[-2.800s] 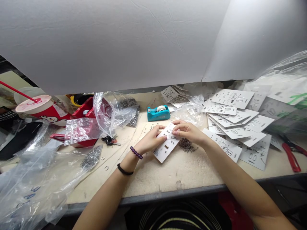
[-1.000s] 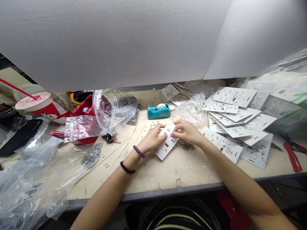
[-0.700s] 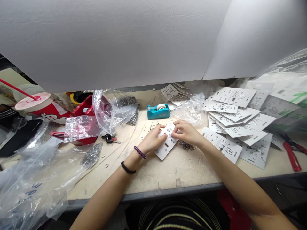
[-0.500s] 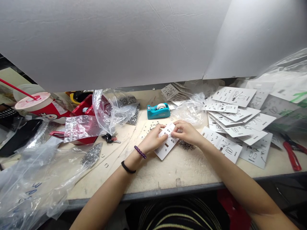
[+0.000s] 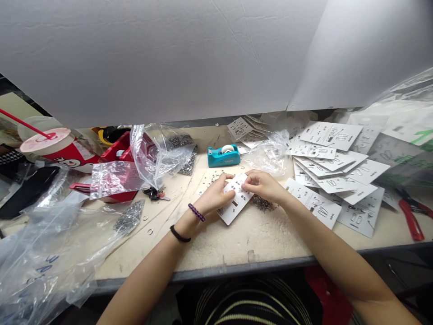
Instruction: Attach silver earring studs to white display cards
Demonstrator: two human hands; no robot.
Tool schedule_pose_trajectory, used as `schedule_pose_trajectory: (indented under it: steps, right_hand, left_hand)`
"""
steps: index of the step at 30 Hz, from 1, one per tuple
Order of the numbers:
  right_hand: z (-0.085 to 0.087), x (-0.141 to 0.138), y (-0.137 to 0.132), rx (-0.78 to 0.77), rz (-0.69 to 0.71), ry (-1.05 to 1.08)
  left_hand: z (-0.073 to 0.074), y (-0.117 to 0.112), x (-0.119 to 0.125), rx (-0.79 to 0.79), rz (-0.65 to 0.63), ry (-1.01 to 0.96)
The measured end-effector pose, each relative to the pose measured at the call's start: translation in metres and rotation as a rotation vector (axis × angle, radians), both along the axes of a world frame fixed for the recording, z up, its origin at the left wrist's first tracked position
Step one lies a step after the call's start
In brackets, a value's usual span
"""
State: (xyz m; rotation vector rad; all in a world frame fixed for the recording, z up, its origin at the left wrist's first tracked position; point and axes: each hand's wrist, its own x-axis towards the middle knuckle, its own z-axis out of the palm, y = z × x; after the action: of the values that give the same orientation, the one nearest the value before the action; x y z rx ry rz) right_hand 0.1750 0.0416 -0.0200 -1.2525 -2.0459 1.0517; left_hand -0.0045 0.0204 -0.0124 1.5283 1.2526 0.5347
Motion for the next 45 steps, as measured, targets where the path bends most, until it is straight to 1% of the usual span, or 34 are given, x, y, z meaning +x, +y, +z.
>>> schedule_pose_trajectory:
  steps: [5,10,17,24,28,34,36,40,45]
  right_hand:
    - [0.001,-0.001,-0.001,-0.028,0.005,-0.016]
    - [-0.001,-0.001,-0.001,-0.031,0.009,-0.018]
    - [0.001,-0.002,-0.003,0.046,-0.007,-0.052]
    - [0.001,-0.003,-0.005,0.129,0.008,-0.064]
    - [0.003,-0.004,-0.006,0.181,-0.01,-0.141]
    - [0.003,-0.003,-0.006,0.175,-0.01,-0.18]
    - [0.003,-0.002,-0.006,0.168,-0.03,-0.182]
    - [0.003,-0.002,-0.007,0.15,-0.058,-0.166]
    - [0.004,-0.004,-0.008,0.154,-0.065,-0.161]
  left_hand:
    - [0.002,-0.001,0.0,-0.01,-0.005,-0.016]
    - [0.0,-0.001,0.0,0.019,0.002,0.013]
    - [-0.004,0.0,-0.002,0.06,0.002,0.062]
    - [-0.009,0.002,-0.002,0.108,-0.004,0.048]
    - [-0.011,0.002,-0.002,0.104,0.002,0.016]
    - [-0.011,0.002,-0.001,0.066,-0.023,-0.019]
    - [-0.011,0.003,-0.001,0.097,-0.024,0.002]
    - [-0.014,0.005,-0.002,0.235,-0.014,0.073]
    - [-0.018,0.006,-0.001,0.239,0.004,0.062]
